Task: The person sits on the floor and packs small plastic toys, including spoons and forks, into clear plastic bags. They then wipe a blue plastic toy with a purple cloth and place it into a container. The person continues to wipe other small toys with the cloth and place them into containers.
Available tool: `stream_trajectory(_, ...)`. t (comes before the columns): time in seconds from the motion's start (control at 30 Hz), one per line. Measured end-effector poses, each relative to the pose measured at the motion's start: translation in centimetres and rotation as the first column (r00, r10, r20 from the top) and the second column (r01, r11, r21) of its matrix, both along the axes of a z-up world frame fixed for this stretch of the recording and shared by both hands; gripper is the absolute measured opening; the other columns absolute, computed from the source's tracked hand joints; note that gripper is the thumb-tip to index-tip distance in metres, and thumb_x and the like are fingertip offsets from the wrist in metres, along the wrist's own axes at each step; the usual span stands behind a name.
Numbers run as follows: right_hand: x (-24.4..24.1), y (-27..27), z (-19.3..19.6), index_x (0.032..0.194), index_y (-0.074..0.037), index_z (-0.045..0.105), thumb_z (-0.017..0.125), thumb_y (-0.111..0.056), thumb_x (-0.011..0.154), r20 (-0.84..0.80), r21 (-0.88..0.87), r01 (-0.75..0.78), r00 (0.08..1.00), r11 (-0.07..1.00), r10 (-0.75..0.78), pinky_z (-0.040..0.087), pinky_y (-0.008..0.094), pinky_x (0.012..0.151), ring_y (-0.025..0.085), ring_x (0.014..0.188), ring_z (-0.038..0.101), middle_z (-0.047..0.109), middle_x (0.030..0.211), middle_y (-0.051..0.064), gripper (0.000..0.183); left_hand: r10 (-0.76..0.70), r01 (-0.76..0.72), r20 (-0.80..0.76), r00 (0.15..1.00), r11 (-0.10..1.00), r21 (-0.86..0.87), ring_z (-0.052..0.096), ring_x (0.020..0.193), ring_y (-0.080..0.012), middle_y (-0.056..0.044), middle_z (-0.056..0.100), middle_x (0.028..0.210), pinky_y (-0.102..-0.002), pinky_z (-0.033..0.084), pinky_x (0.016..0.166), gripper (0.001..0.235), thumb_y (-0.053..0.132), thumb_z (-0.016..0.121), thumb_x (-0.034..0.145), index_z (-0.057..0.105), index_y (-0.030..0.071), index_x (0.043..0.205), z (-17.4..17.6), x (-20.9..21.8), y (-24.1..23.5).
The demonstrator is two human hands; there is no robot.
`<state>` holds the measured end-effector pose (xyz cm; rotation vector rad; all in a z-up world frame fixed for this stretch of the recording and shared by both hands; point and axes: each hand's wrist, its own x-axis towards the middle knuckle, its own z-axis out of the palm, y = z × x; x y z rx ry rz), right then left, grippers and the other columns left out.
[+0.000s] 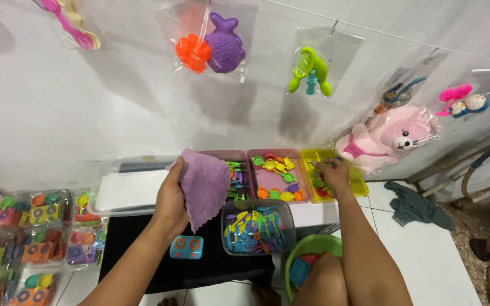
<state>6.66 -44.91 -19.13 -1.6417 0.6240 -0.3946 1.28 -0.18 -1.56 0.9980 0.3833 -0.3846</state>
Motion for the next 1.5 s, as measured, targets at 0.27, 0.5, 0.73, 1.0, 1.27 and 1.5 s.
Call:
stream_trajectory(0.27,0.6,9.3,6.3,0.120,0.002,0.073,0.093,-0.015,0.076,0.087,-0.307,-0.258,0.951,0.916,0.297,0.057,0.029,0.061,0.016,0.070,0.061,0.063,0.099,0.018,0.051,-0.019,0.020,0.025,1.000,1.000,-0.023,0.050,0.135,-0.0327,-0.017,0.045,0.156,-0.047,0.043,0.109,0.079,0.053,0.051,0.097,0.030,0.011,0.160,0.8,-0.4,-0.8)
stream_trajectory(0.5,-3.0,19.8,13.1,0.117,-0.004,0.074,0.090,0.000,0.070,0.214,-0.410,-0.471,0.783,0.781,0.584,0.056,0.027,0.073,0.017,0.078,0.063,0.071,0.092,0.014,0.050,-0.102,0.103,0.062,0.993,0.994,-0.025,0.050,0.137,-0.0326,-0.018,0.044,0.156,-0.048,0.043,0.111,0.078,0.056,0.048,0.100,0.029,0.009,0.159,-4.6,2.5,-0.6)
stream_trajectory(0.73,-5.1,23.8,15.5,0.119,-0.007,0.073,0.089,-0.001,0.071,0.219,-0.745,-0.444,0.541,0.497,0.812,0.058,0.044,0.087,0.039,0.096,0.073,0.076,0.106,0.016,0.051,-0.203,0.218,0.083,0.976,0.940,-0.263,0.067,0.105,-0.0272,-0.010,0.069,0.119,-0.044,0.055,0.094,0.047,0.041,0.048,0.096,0.064,0.010,0.128,-8.1,3.8,-0.3)
stream_trajectory(1.0,-4.6,24.0,15.5,0.117,-0.007,0.071,0.090,-0.005,0.074,0.266,-0.747,-0.403,0.548,0.528,0.793,0.058,0.040,0.073,0.034,0.080,0.071,0.074,0.100,0.014,0.047,-0.254,0.251,0.201,0.946,0.967,0.040,0.064,0.061,-0.0243,-0.010,0.060,0.070,-0.037,0.056,0.062,0.010,0.000,0.056,0.074,0.062,-0.001,0.082,-6.1,3.1,0.6)
stream_trajectory(1.27,-5.2,25.8,16.4,0.116,-0.007,0.069,0.084,-0.002,0.074,0.302,-0.791,-0.374,0.450,0.485,0.840,0.058,0.042,0.070,0.031,0.073,0.071,0.072,0.108,0.013,0.045,-0.232,0.096,0.306,0.923,0.910,0.403,0.058,0.047,-0.0132,-0.006,0.063,0.057,-0.024,0.048,0.043,0.004,0.003,0.070,0.079,0.071,0.001,0.075,-1.5,1.2,-0.1)
stream_trajectory(1.5,-4.9,24.8,15.1,0.119,0.003,0.070,0.084,0.009,0.072,0.406,-0.492,-0.593,0.491,0.637,0.771,0.062,0.037,0.076,0.027,0.082,0.073,0.073,0.101,0.019,0.049,-0.187,0.092,0.308,0.933,0.950,0.299,0.061,0.049,-0.0183,-0.012,0.064,0.059,-0.028,0.052,0.046,0.007,-0.001,0.066,0.077,0.069,-0.007,0.077,-0.3,0.4,0.3)
